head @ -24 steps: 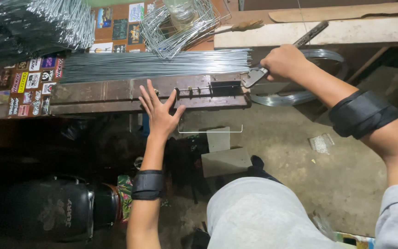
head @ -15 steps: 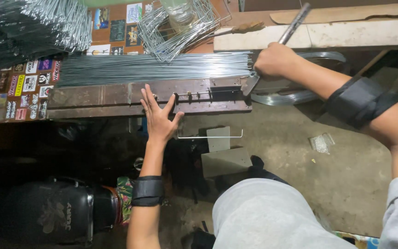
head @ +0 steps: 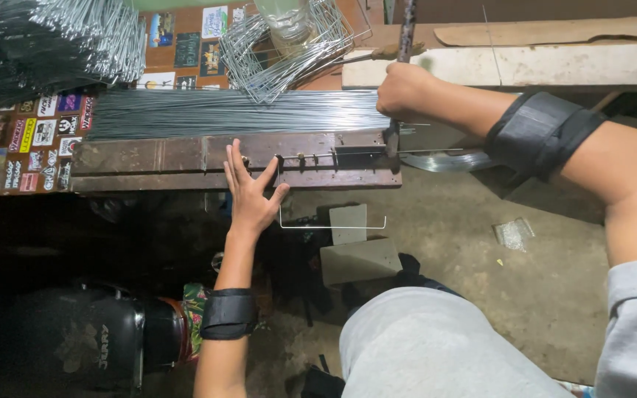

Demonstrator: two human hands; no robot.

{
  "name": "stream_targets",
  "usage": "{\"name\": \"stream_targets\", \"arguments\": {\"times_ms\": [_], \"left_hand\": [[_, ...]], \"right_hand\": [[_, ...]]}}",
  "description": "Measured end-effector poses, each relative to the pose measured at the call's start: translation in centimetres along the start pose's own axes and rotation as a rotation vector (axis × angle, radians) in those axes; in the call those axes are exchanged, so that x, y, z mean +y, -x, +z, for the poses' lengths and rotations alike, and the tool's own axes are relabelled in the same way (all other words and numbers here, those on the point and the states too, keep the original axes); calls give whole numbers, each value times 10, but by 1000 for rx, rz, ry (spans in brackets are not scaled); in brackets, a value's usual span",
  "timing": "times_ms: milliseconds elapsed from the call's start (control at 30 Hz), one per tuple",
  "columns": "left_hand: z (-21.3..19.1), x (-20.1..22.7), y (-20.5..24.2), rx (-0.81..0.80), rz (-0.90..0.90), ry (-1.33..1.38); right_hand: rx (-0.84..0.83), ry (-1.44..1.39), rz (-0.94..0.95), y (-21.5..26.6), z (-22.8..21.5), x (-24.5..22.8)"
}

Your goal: The recorder is measuring, bending, and cutting metal wire using a custom jig in a workshop setting.

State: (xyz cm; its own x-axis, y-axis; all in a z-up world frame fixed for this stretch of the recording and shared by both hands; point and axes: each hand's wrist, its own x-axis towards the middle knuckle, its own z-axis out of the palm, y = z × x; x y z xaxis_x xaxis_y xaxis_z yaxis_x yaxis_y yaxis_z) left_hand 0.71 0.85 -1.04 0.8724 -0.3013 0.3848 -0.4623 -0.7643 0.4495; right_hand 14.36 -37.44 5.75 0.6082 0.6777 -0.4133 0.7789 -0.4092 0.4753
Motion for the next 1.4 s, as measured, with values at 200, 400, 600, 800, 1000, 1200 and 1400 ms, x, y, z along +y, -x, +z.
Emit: {"name": "stream_targets", "arguments": {"times_ms": [200,400,600,800,1000,1200,1400], "left_hand": [[-1,4,0,8,-11,4],[1,1,0,4,-15,-3],[1,3,0,14,-17,-2],[2,4,1,23,-19,-12],[1,5,0,27,-20,-10],[-2,9,-1,27,-26,7],[1,6,0,24,-35,-5]], "right_hand": [[-6,39,-77,-13,-2,1],[-152,-38,-89,-20,-5,4],[-131,-17,-91,-19,-11,2],[-208,-119,-16,-18,-8,1],[-291,-195,83,-7,-10,-2],[-289,-207,129,-4,-7,-4],[-303,-233,220,9,-14,-11]]}}
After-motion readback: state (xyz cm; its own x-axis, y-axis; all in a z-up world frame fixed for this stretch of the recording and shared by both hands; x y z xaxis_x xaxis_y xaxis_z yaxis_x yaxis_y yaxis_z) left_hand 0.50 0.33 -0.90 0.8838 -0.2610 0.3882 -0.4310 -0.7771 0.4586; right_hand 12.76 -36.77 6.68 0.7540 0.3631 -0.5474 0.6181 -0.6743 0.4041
